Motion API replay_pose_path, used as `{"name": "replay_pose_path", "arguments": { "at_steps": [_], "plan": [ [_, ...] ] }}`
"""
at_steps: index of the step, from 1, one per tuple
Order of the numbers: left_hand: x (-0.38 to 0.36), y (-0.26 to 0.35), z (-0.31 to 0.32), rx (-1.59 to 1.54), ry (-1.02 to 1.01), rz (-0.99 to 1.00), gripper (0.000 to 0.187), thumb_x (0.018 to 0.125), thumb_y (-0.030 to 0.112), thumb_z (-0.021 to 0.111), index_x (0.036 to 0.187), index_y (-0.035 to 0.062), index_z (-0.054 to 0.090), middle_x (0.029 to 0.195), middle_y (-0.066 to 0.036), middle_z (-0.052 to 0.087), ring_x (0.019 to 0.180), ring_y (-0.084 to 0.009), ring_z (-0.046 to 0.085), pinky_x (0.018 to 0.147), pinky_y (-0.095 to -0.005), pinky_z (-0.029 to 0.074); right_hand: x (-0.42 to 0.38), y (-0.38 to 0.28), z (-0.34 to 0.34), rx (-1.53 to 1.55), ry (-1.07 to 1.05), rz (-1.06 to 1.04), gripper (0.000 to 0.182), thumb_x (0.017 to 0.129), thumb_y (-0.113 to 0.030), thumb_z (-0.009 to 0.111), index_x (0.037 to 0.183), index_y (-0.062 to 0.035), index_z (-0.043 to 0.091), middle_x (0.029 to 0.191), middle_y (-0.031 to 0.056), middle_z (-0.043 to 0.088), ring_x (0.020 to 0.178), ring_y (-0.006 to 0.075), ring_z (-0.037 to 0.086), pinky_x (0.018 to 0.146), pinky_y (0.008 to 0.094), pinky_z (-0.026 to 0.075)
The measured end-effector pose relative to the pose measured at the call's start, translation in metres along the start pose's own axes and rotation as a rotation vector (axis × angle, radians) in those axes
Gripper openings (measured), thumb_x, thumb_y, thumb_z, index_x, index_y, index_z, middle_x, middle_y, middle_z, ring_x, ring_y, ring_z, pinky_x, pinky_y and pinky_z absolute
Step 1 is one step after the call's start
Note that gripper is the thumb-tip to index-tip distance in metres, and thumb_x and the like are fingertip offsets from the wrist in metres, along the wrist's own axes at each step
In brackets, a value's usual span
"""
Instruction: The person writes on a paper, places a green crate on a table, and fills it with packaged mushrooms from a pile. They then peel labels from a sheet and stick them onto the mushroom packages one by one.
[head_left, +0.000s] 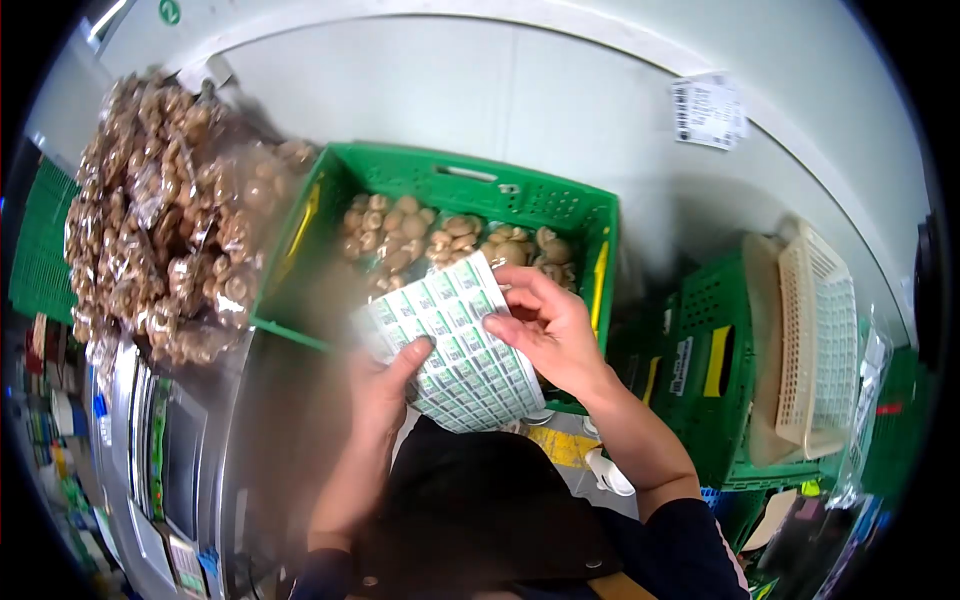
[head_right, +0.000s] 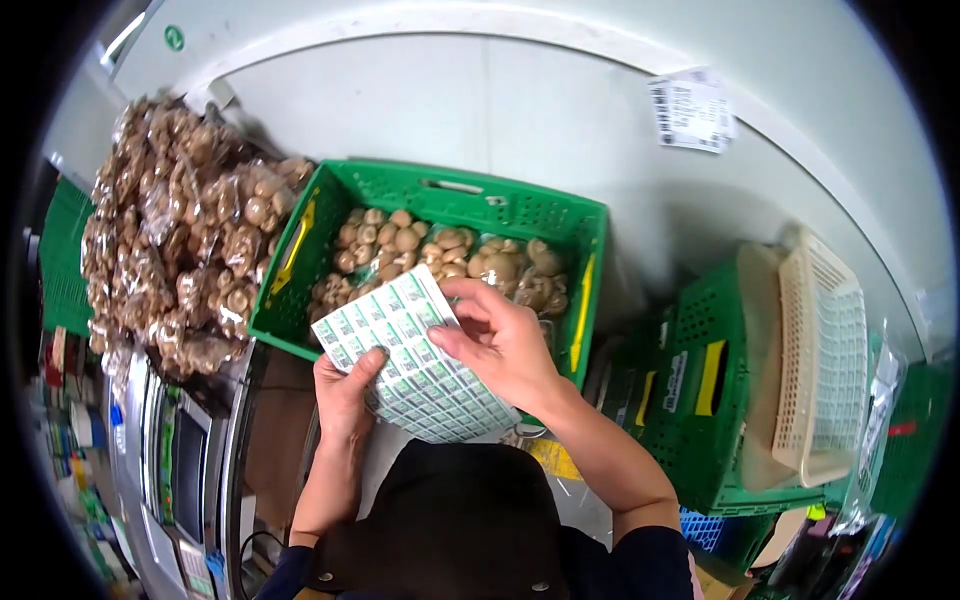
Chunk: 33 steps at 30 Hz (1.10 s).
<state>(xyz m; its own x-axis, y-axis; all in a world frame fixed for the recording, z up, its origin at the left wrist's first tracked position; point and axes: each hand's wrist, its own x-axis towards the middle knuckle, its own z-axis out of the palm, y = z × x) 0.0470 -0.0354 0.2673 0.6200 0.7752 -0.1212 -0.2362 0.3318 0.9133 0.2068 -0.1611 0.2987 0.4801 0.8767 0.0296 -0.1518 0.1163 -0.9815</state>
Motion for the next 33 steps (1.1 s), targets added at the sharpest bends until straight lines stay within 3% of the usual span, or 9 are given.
{"name": "replay_pose_path", "arguments": {
  "at_steps": [4, 8, 12, 16, 17, 20, 22, 27, 33],
  "plan": [
    [0.005, 0.007, -0.055, 0.114, 0.451, 0.111, 0.035, 0.087, 0.013, 0.067, 0.118, 0.0, 0.058, 0.11, -0.008, 0.066, 0.096, -0.0176, 0.063, 0.084, -0.0307, 0.051, 0.02, 0.043, 0.012, -0.11, -0.255, 0.082, 0.047, 0.082, -0.017, 0.075, 0.12, 0.0022, 0.055, 0.102, 0.0066, 0.065, 0.093, 0.0127, 0.061, 0.082, 0.028, 0.05],
    [-0.004, 0.029, -0.098, -0.206, 0.562, 0.088, 0.038, 0.093, 0.02, 0.06, 0.126, 0.0032, 0.052, 0.112, -0.007, 0.064, 0.097, -0.0205, 0.062, 0.087, -0.0344, 0.05, 0.026, 0.077, 0.007, -0.201, -0.349, 0.261, 0.03, 0.081, -0.016, 0.075, 0.101, 0.0027, 0.065, 0.086, 0.0044, 0.069, 0.083, 0.0099, 0.063, 0.076, 0.0257, 0.05],
    [-0.029, -0.005, -0.177, 0.415, 0.632, 0.077, 0.045, 0.09, 0.013, 0.061, 0.131, 0.0017, 0.047, 0.124, -0.011, 0.055, 0.112, -0.0233, 0.053, 0.093, -0.035, 0.045, 0.04, 0.079, 0.031, -0.023, -0.209, 0.227, 0.024, 0.083, -0.012, 0.072, 0.099, 0.0035, 0.065, 0.085, 0.0035, 0.068, 0.077, 0.0073, 0.061, 0.069, 0.0242, 0.05],
    [-0.022, 0.023, -0.139, 0.958, 0.475, 0.752, 0.066, 0.084, 0.018, 0.067, 0.14, 0.0009, 0.036, 0.139, -0.016, 0.042, 0.133, -0.0278, 0.036, 0.108, -0.0407, 0.031, 0.059, 0.065, 0.06, -0.369, -0.467, 0.223, 0.025, 0.081, -0.015, 0.073, 0.1, -0.0008, 0.067, 0.073, 0.0052, 0.066, 0.066, 0.0068, 0.056, 0.06, 0.0265, 0.046],
    [-0.02, 0.035, -0.117, 0.819, 0.251, 0.5, 0.071, 0.081, 0.026, 0.07, 0.139, 0.0007, 0.037, 0.142, -0.015, 0.038, 0.135, -0.0281, 0.032, 0.112, -0.04, 0.022, 0.062, 0.066, 0.07, -0.412, -0.523, 0.174, 0.025, 0.081, -0.016, 0.073, 0.1, -0.0006, 0.067, 0.072, 0.0052, 0.065, 0.065, 0.0072, 0.055, 0.06, 0.0269, 0.046],
    [0.006, 0.042, -0.116, 1.102, -0.139, 0.247, 0.017, 0.082, 0.011, 0.072, 0.091, -0.0012, 0.065, 0.094, -0.006, 0.066, 0.09, -0.0152, 0.061, 0.081, -0.0293, 0.047, 0.072, 0.067, 0.095, -0.347, -0.569, 0.235, 0.024, 0.081, -0.013, 0.074, 0.097, 0.0006, 0.063, 0.077, 0.0061, 0.067, 0.067, 0.0082, 0.055, 0.063, 0.0267, 0.046],
    [0.018, 0.036, -0.113, 0.849, 0.038, -0.079, 0.014, 0.084, 0.006, 0.071, 0.074, -0.0006, 0.064, 0.069, 0.004, 0.061, 0.064, -0.0054, 0.051, 0.06, -0.0217, 0.042, 0.072, 0.084, 0.093, -0.138, -0.475, 0.385, 0.027, 0.082, -0.012, 0.073, 0.101, 0.001, 0.058, 0.083, 0.0061, 0.067, 0.074, 0.0086, 0.058, 0.068, 0.0265, 0.048],
    [0.041, 0.023, -0.142, 0.39, 0.192, -0.157, 0.018, 0.09, 0.012, 0.066, 0.075, 0.0028, 0.061, 0.069, 0.008, 0.053, 0.063, -0.001, 0.04, 0.058, -0.0168, 0.032, 0.069, 0.082, 0.063, 0.029, -0.473, 0.588, 0.031, 0.085, -0.004, 0.067, 0.109, -0.001, 0.048, 0.086, 0.0042, 0.064, 0.081, 0.0106, 0.062, 0.072, 0.0255, 0.05],
    [0.066, 0.009, -0.16, 0.358, 0.082, -0.169, 0.019, 0.09, 0.012, 0.065, 0.074, 0.0034, 0.061, 0.067, 0.008, 0.051, 0.061, -0.0005, 0.039, 0.057, -0.017, 0.03, 0.072, 0.08, 0.062, -0.295, -0.476, 0.099, 0.031, 0.085, -0.003, 0.065, 0.114, -0.0034, 0.055, 0.097, 0.0087, 0.068, 0.083, 0.0182, 0.067, 0.074, 0.0288, 0.052]
  ]
}}
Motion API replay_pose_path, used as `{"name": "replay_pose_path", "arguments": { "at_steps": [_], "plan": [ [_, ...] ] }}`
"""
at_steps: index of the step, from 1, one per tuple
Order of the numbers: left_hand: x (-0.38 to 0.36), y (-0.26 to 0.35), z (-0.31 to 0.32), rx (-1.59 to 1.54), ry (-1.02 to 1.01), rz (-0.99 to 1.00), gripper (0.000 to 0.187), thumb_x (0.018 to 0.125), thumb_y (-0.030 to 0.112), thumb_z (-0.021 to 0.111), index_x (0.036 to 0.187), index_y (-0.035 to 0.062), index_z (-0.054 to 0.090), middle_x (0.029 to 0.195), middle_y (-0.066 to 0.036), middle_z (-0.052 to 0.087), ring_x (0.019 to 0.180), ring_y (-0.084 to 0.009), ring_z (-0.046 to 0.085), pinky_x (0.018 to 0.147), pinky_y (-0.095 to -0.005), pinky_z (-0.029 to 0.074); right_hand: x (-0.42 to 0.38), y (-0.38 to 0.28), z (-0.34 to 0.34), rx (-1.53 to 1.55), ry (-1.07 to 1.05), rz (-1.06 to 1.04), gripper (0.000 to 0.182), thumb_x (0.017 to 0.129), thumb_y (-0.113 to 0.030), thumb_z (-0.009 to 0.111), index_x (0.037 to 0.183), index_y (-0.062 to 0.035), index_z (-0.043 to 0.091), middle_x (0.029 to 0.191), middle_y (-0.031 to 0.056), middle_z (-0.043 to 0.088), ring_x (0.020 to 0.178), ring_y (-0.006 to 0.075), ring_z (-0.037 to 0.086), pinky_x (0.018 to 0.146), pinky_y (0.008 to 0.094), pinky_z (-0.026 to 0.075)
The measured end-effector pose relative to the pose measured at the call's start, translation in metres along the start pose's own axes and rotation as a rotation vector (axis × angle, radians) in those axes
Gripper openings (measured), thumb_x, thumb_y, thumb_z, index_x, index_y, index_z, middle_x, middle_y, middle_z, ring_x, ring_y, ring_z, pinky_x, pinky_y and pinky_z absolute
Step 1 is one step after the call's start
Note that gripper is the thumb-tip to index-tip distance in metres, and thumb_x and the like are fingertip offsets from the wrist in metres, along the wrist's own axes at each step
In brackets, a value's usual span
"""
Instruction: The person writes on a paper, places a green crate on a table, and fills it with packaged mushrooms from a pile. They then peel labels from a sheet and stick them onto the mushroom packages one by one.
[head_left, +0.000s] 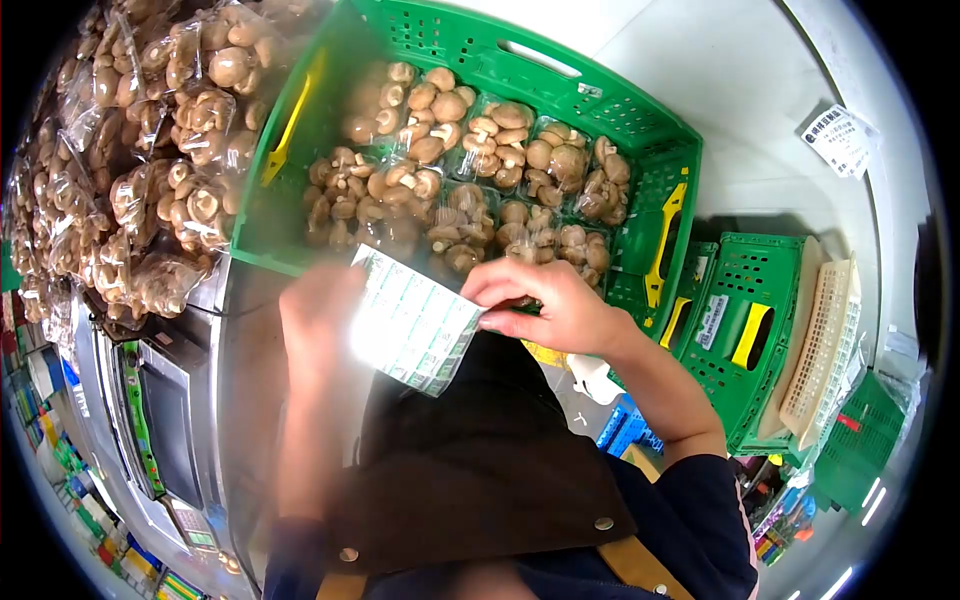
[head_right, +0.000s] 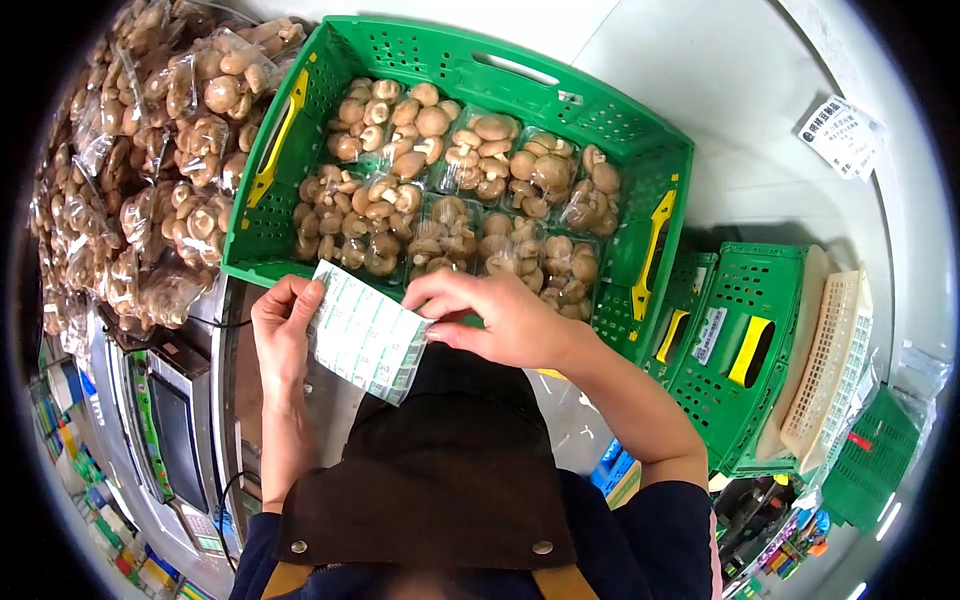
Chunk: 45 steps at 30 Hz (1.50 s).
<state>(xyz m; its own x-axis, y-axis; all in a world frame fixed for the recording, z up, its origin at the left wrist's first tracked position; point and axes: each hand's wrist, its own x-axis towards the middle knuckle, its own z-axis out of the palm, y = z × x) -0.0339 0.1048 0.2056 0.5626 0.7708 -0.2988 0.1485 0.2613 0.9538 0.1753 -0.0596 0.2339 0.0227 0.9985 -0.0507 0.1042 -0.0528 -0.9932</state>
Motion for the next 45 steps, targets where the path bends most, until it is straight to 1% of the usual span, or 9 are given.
{"name": "replay_pose_path", "arguments": {
  "at_steps": [6, 15, 17, 19, 23, 25, 26, 33, 45],
  "plan": [
    [-0.007, 0.011, 0.028, 0.071, 0.046, -0.013, 0.017, 0.089, 0.01, 0.066, 0.074, 0.003, 0.061, 0.067, 0.008, 0.052, 0.061, -0.0002, 0.04, 0.056, -0.0166, 0.031, 0.004, 0.009, -0.024, -0.236, -0.074, -0.323, 0.019, 0.082, -0.007, 0.068, 0.101, -0.0078, 0.069, 0.09, 0.0074, 0.069, 0.077, 0.0238, 0.066, 0.067, 0.0332, 0.053],
    [-0.013, -0.023, 0.05, 0.225, 0.296, 0.064, 0.016, 0.091, 0.009, 0.063, 0.078, 0.0002, 0.063, 0.069, 0.006, 0.054, 0.062, -0.001, 0.042, 0.057, -0.0169, 0.033, -0.007, 0.036, -0.043, 0.044, 0.1, -0.323, 0.021, 0.076, 0.001, 0.074, 0.095, -0.0059, 0.069, 0.094, 0.0061, 0.069, 0.088, 0.017, 0.067, 0.072, 0.0304, 0.055],
    [-0.016, -0.021, 0.05, 0.335, 0.421, 0.058, 0.016, 0.092, 0.01, 0.062, 0.079, 0.0, 0.063, 0.07, 0.006, 0.056, 0.063, -0.0011, 0.043, 0.058, -0.0163, 0.033, -0.006, 0.029, -0.072, 0.067, 0.212, -0.227, 0.015, 0.082, -0.004, 0.07, 0.096, -0.0047, 0.069, 0.093, 0.0052, 0.069, 0.076, 0.0161, 0.065, 0.068, 0.0274, 0.053],
    [-0.02, -0.015, 0.056, 0.167, 0.471, 0.053, 0.017, 0.092, 0.011, 0.062, 0.078, 0.0009, 0.063, 0.071, 0.006, 0.056, 0.063, -0.0012, 0.042, 0.058, -0.0167, 0.032, -0.006, 0.038, -0.132, 0.385, 0.443, 0.182, 0.014, 0.087, -0.006, 0.064, 0.101, -0.0076, 0.067, 0.086, 0.0036, 0.067, 0.07, 0.0121, 0.062, 0.062, 0.0274, 0.051],
    [-0.016, -0.016, 0.052, 0.064, 0.395, 0.073, 0.017, 0.092, 0.012, 0.063, 0.078, 0.0023, 0.062, 0.072, 0.006, 0.058, 0.064, -0.0013, 0.042, 0.06, -0.0172, 0.032, -0.027, 0.152, -0.269, -0.748, 0.482, 0.297, 0.012, 0.085, -0.014, 0.061, 0.094, -0.0078, 0.066, 0.085, 0.009, 0.069, 0.079, 0.0231, 0.066, 0.068, 0.0328, 0.052],
    [-0.013, -0.009, 0.053, 0.06, 0.366, 0.072, 0.017, 0.092, 0.012, 0.063, 0.078, 0.0025, 0.062, 0.073, 0.006, 0.058, 0.065, -0.0014, 0.042, 0.061, -0.0175, 0.033, -0.025, 0.156, -0.278, -0.909, 0.365, 0.492, 0.015, 0.084, -0.011, 0.059, 0.097, -0.004, 0.063, 0.084, 0.0096, 0.068, 0.075, 0.0221, 0.065, 0.067, 0.035, 0.05],
    [-0.013, -0.006, 0.054, 0.061, 0.353, 0.068, 0.017, 0.092, 0.012, 0.063, 0.078, 0.0026, 0.062, 0.073, 0.006, 0.058, 0.065, -0.0014, 0.042, 0.062, -0.0177, 0.033, -0.025, 0.159, -0.28, -0.974, 0.303, 0.607, 0.015, 0.082, -0.015, 0.059, 0.093, -0.0052, 0.064, 0.088, 0.0124, 0.068, 0.082, 0.0289, 0.064, 0.073, 0.0386, 0.05],
    [-0.006, 0.004, 0.054, 0.08, 0.321, 0.065, 0.017, 0.091, 0.013, 0.064, 0.078, 0.0028, 0.062, 0.072, 0.006, 0.056, 0.065, -0.0016, 0.04, 0.063, -0.0171, 0.031, -0.019, 0.184, -0.292, -0.938, 0.252, 0.717, 0.015, 0.081, -0.017, 0.057, 0.092, -0.0115, 0.066, 0.092, 0.0103, 0.068, 0.089, 0.031, 0.063, 0.076, 0.0413, 0.05],
    [-0.008, 0.002, 0.042, 0.071, 0.339, 0.076, 0.016, 0.092, 0.012, 0.063, 0.078, 0.0024, 0.062, 0.073, 0.006, 0.057, 0.066, -0.0018, 0.041, 0.064, -0.0168, 0.031, -0.021, 0.183, -0.261, -1.366, 0.25, 0.701, 0.015, 0.082, -0.009, 0.057, 0.096, -0.0038, 0.06, 0.098, 0.0178, 0.066, 0.091, 0.0359, 0.064, 0.074, 0.0465, 0.053]
  ]
}}
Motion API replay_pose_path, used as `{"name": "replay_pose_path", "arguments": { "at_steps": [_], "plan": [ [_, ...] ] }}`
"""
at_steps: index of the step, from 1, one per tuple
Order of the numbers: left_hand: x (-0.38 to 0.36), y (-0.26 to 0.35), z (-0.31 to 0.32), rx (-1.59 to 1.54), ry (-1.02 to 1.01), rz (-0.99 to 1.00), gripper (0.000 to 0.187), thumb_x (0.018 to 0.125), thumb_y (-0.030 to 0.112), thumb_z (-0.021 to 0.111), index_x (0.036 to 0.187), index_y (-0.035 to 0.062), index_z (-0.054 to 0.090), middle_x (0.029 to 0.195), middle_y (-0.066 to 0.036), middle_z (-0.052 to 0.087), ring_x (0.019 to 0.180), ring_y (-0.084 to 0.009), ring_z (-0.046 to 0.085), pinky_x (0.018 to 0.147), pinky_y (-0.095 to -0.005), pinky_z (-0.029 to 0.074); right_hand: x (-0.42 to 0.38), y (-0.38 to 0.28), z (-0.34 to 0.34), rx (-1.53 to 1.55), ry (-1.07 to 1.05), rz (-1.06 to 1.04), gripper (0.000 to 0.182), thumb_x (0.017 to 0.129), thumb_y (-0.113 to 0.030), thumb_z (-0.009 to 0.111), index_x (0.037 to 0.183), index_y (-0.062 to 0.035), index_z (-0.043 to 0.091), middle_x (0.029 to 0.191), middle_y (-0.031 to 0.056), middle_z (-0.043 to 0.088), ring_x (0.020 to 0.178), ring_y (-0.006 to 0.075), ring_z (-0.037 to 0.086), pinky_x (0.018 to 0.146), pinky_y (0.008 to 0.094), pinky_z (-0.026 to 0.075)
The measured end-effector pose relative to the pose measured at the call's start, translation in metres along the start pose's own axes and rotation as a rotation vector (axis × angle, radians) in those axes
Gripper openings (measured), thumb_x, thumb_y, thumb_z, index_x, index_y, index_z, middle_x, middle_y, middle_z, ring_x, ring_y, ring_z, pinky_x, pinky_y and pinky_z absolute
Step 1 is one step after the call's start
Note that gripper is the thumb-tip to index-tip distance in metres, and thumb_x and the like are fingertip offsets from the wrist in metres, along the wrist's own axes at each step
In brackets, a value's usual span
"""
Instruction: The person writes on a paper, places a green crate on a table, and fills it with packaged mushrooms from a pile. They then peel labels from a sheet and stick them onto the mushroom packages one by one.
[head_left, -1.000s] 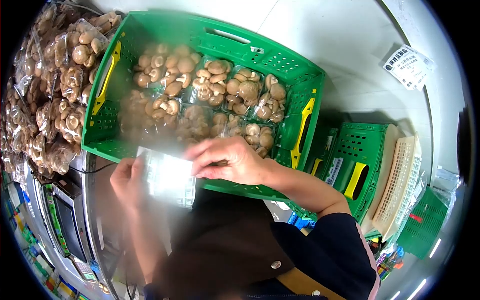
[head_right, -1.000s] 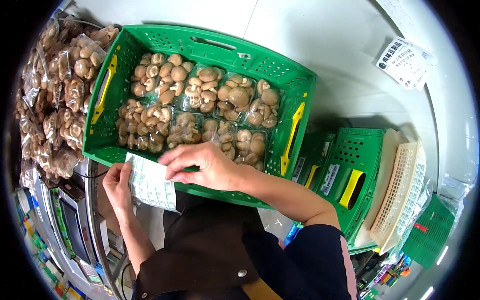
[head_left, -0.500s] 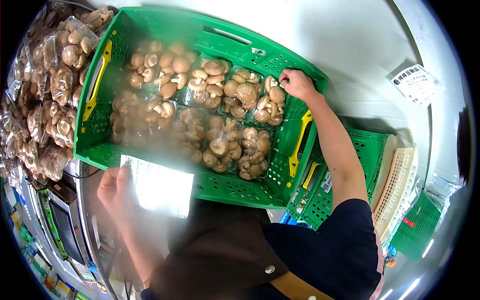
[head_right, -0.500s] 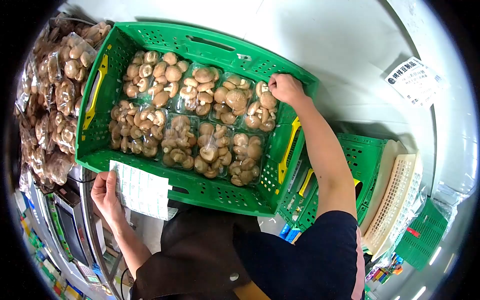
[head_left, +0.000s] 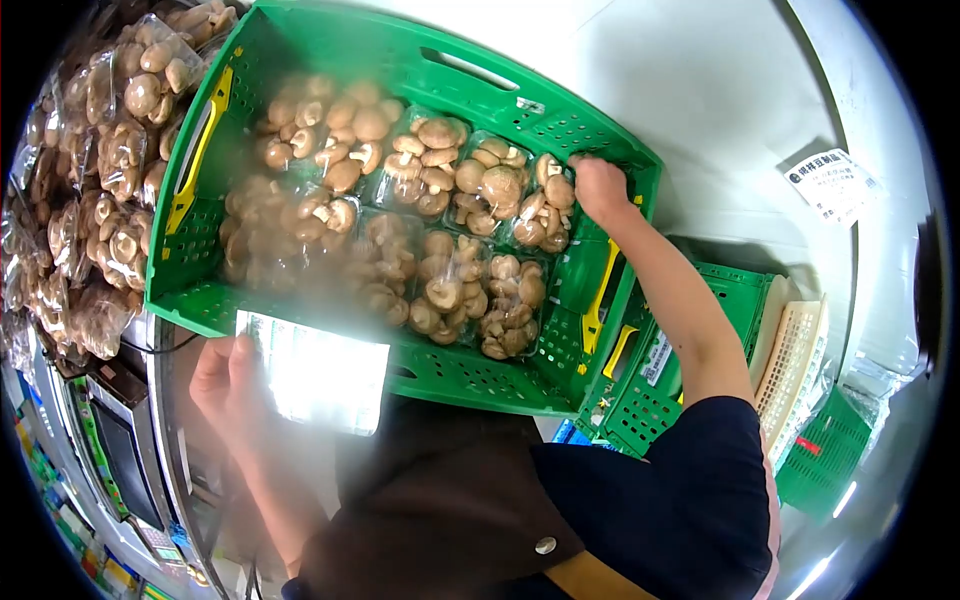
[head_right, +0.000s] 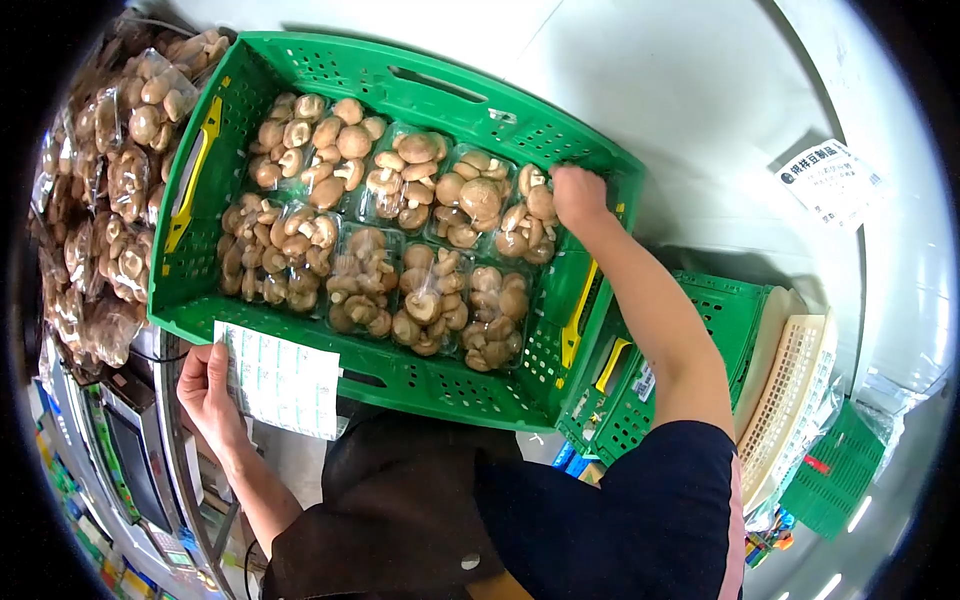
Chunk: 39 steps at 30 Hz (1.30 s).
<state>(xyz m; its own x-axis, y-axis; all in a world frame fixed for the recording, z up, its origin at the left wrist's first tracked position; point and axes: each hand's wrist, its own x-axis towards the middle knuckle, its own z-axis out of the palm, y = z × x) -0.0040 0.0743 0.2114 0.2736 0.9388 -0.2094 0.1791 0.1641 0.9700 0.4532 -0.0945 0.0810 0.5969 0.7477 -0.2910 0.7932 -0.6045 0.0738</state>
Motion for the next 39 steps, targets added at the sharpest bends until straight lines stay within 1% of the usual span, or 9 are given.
{"name": "replay_pose_path", "arguments": {
  "at_steps": [6, 8, 10, 11, 13, 16, 20, 27, 39],
  "plan": [
    [-0.003, -0.008, -0.005, 0.07, 0.083, 0.021, 0.012, 0.091, 0.008, 0.061, 0.084, -0.0008, 0.065, 0.074, 0.005, 0.058, 0.067, -0.0021, 0.046, 0.062, -0.0168, 0.035, -0.006, -0.052, -0.027, -0.029, -0.293, 0.024, 0.034, 0.09, -0.015, 0.049, 0.119, 0.0009, 0.056, 0.11, 0.0187, 0.064, 0.102, 0.0364, 0.061, 0.086, 0.046, 0.05],
    [-0.005, -0.009, -0.001, 0.042, 0.08, 0.027, 0.01, 0.089, 0.008, 0.063, 0.082, 0.001, 0.066, 0.071, 0.005, 0.059, 0.063, -0.001, 0.047, 0.057, -0.0181, 0.036, -0.032, -0.097, -0.066, 0.553, 0.047, -0.273, 0.031, 0.094, -0.015, 0.052, 0.12, 0.0021, 0.058, 0.104, 0.0175, 0.067, 0.091, 0.0298, 0.066, 0.077, 0.0376, 0.051],
    [-0.011, -0.002, 0.007, 0.006, 0.039, -0.038, 0.01, 0.089, 0.009, 0.064, 0.083, 0.0009, 0.066, 0.071, 0.004, 0.06, 0.063, -0.0021, 0.048, 0.056, -0.019, 0.037, -0.072, -0.163, -0.1, 1.263, -0.247, -0.427, 0.035, 0.095, -0.017, 0.055, 0.127, -0.0021, 0.053, 0.11, 0.007, 0.066, 0.1, 0.0135, 0.062, 0.085, 0.0279, 0.05],
    [-0.014, -0.001, 0.008, 0.0, -0.017, -0.032, 0.01, 0.088, 0.009, 0.064, 0.084, 0.0005, 0.067, 0.072, 0.002, 0.061, 0.063, -0.0033, 0.049, 0.057, -0.0199, 0.039, -0.095, -0.191, -0.116, 1.536, -0.449, -0.472, 0.037, 0.093, -0.015, 0.06, 0.127, -0.004, 0.053, 0.113, 0.009, 0.064, 0.103, 0.017, 0.061, 0.09, 0.0295, 0.048],
    [-0.021, -0.003, 0.011, 0.024, -0.109, -0.007, 0.012, 0.088, 0.012, 0.067, 0.088, -0.0007, 0.067, 0.075, -0.001, 0.063, 0.066, -0.0068, 0.053, 0.06, -0.0227, 0.042, -0.119, -0.226, -0.126, 1.411, -0.56, -0.656, 0.041, 0.087, -0.014, 0.068, 0.124, -0.0024, 0.054, 0.108, 0.0098, 0.066, 0.102, 0.0158, 0.061, 0.089, 0.0286, 0.048],
    [-0.031, 0.004, 0.005, 0.034, -0.186, -0.116, 0.018, 0.087, 0.014, 0.068, 0.094, -0.002, 0.066, 0.081, -0.004, 0.064, 0.075, -0.0102, 0.057, 0.067, -0.0239, 0.044, -0.13, -0.241, -0.123, 1.464, -0.809, -0.557, 0.03, 0.087, -0.01, 0.068, 0.114, -0.0008, 0.06, 0.101, 0.0069, 0.066, 0.093, 0.0103, 0.061, 0.082, 0.0261, 0.05],
    [-0.045, 0.007, 0.01, 0.074, -0.128, 0.08, 0.032, 0.087, 0.014, 0.068, 0.114, -0.0008, 0.062, 0.091, -0.007, 0.065, 0.088, -0.0165, 0.06, 0.079, -0.0287, 0.047, -0.139, -0.239, -0.114, 1.539, -0.739, -0.629, 0.028, 0.087, -0.011, 0.068, 0.112, 0.0, 0.062, 0.098, 0.0037, 0.066, 0.089, 0.0091, 0.061, 0.08, 0.0262, 0.05],
    [-0.053, 0.019, 0.002, 0.326, -0.288, 0.25, 0.028, 0.081, 0.009, 0.07, 0.109, 0.005, 0.068, 0.085, -0.01, 0.065, 0.079, -0.0183, 0.062, 0.072, -0.028, 0.048, -0.143, -0.237, -0.118, 1.297, -0.452, -0.879, 0.027, 0.083, -0.009, 0.07, 0.109, -0.0011, 0.065, 0.094, 0.0145, 0.069, 0.083, 0.0167, 0.067, 0.074, 0.0306, 0.052],
    [-0.057, 0.006, 0.0, 0.134, -0.279, 0.131, 0.015, 0.079, 0.008, 0.073, 0.09, -0.0006, 0.068, 0.081, -0.006, 0.065, 0.076, -0.0157, 0.06, 0.069, -0.0273, 0.047, -0.14, -0.237, -0.119, 1.202, -0.357, -0.964, 0.021, 0.08, -0.011, 0.07, 0.099, -0.0026, 0.067, 0.089, 0.0129, 0.069, 0.08, 0.0279, 0.067, 0.071, 0.0342, 0.052]
  ]
}}
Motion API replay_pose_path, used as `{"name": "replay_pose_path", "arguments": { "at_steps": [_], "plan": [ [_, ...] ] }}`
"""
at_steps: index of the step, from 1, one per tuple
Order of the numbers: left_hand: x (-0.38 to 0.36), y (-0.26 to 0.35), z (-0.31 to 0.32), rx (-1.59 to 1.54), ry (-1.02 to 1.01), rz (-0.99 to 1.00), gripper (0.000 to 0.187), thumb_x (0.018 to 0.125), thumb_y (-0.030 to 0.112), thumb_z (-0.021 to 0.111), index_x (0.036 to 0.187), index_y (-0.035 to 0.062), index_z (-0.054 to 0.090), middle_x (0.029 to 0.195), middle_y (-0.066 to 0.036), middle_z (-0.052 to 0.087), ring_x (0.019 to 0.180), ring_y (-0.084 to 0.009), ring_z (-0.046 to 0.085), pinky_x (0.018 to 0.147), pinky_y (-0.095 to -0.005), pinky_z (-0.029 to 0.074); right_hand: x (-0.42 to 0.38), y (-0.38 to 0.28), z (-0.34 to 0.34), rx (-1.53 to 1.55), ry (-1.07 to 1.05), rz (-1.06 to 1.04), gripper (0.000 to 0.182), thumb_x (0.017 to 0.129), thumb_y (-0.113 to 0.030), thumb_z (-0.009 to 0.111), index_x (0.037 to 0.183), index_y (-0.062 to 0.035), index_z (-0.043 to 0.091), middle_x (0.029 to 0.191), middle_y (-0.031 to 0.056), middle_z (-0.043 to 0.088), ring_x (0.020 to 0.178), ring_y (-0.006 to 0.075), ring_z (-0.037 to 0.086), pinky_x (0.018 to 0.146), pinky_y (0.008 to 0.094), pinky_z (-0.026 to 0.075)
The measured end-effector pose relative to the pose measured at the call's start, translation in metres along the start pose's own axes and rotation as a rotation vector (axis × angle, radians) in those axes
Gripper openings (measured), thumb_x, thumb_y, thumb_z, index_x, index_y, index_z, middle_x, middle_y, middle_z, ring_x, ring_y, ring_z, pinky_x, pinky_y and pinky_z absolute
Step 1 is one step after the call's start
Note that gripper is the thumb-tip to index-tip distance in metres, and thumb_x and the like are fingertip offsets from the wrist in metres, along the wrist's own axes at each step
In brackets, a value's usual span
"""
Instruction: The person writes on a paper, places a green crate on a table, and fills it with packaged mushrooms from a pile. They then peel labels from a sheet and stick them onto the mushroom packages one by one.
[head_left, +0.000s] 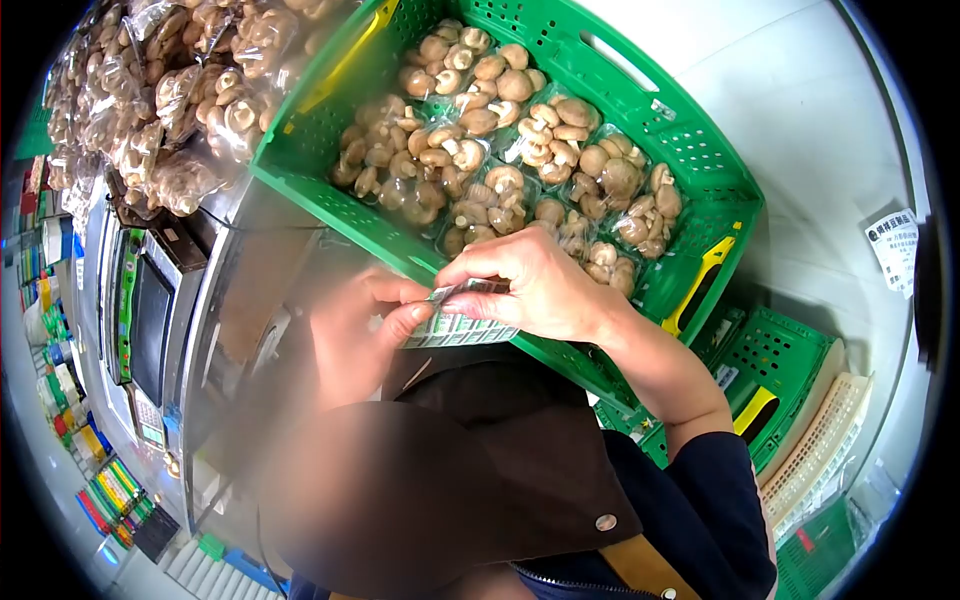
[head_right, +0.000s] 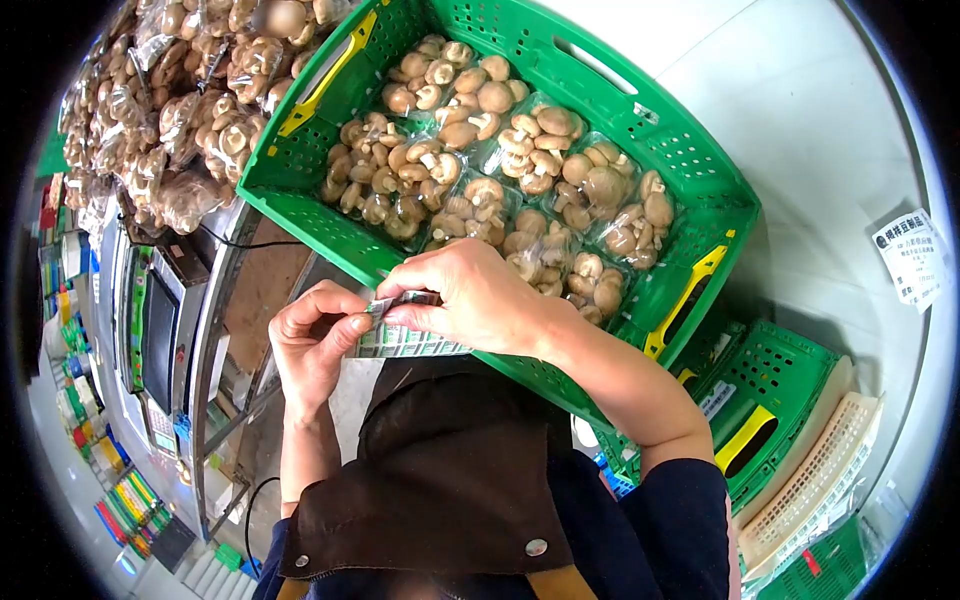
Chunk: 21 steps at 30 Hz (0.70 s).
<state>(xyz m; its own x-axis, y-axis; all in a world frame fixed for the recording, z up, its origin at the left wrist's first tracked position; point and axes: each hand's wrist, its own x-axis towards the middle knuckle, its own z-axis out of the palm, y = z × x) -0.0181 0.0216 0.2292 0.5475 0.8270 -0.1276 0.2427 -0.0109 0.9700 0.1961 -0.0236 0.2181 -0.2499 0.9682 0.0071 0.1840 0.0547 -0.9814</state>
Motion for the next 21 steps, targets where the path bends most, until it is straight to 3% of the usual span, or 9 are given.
{"name": "replay_pose_path", "arguments": {
  "at_steps": [4, 11, 16, 21],
  "plan": [
    [-0.002, -0.004, 0.004, -0.044, 0.049, -0.05, 0.015, 0.081, 0.011, 0.072, 0.087, -0.0006, 0.064, 0.082, -0.006, 0.063, 0.078, -0.0156, 0.059, 0.072, -0.0278, 0.046, -0.001, -0.003, -0.003, -0.013, 0.002, 0.056, 0.021, 0.079, -0.011, 0.071, 0.098, -0.003, 0.067, 0.086, 0.012, 0.068, 0.076, 0.0255, 0.067, 0.069, 0.0336, 0.051],
    [0.0, -0.011, -0.001, 0.107, 0.114, 0.052, 0.017, 0.087, 0.014, 0.065, 0.086, -0.0013, 0.059, 0.079, -0.007, 0.059, 0.074, -0.0176, 0.055, 0.071, -0.0297, 0.045, -0.007, -0.002, -0.011, -0.058, -0.003, 0.14, 0.019, 0.08, -0.012, 0.073, 0.094, -0.0024, 0.067, 0.079, 0.0101, 0.067, 0.071, 0.0187, 0.065, 0.065, 0.0298, 0.049],
    [-0.006, -0.017, -0.002, 0.23, 0.119, -0.006, 0.028, 0.095, 0.026, 0.055, 0.088, -0.0007, 0.06, 0.079, -0.009, 0.059, 0.073, -0.0201, 0.055, 0.068, -0.033, 0.044, -0.001, -0.004, -0.007, -0.05, -0.014, 0.149, 0.018, 0.08, -0.012, 0.073, 0.094, -0.0014, 0.067, 0.08, 0.0104, 0.068, 0.072, 0.0182, 0.065, 0.067, 0.0305, 0.05],
    [-0.006, -0.019, 0.0, -0.008, 0.156, -0.05, 0.025, 0.092, 0.024, 0.06, 0.097, -0.0007, 0.065, 0.088, -0.009, 0.064, 0.081, -0.0183, 0.058, 0.077, -0.0302, 0.045, 0.004, -0.002, -0.002, 0.001, -0.035, 0.211, 0.018, 0.08, -0.011, 0.072, 0.094, -0.0013, 0.067, 0.079, 0.0095, 0.067, 0.073, 0.0158, 0.064, 0.069, 0.0299, 0.049]
  ]
}}
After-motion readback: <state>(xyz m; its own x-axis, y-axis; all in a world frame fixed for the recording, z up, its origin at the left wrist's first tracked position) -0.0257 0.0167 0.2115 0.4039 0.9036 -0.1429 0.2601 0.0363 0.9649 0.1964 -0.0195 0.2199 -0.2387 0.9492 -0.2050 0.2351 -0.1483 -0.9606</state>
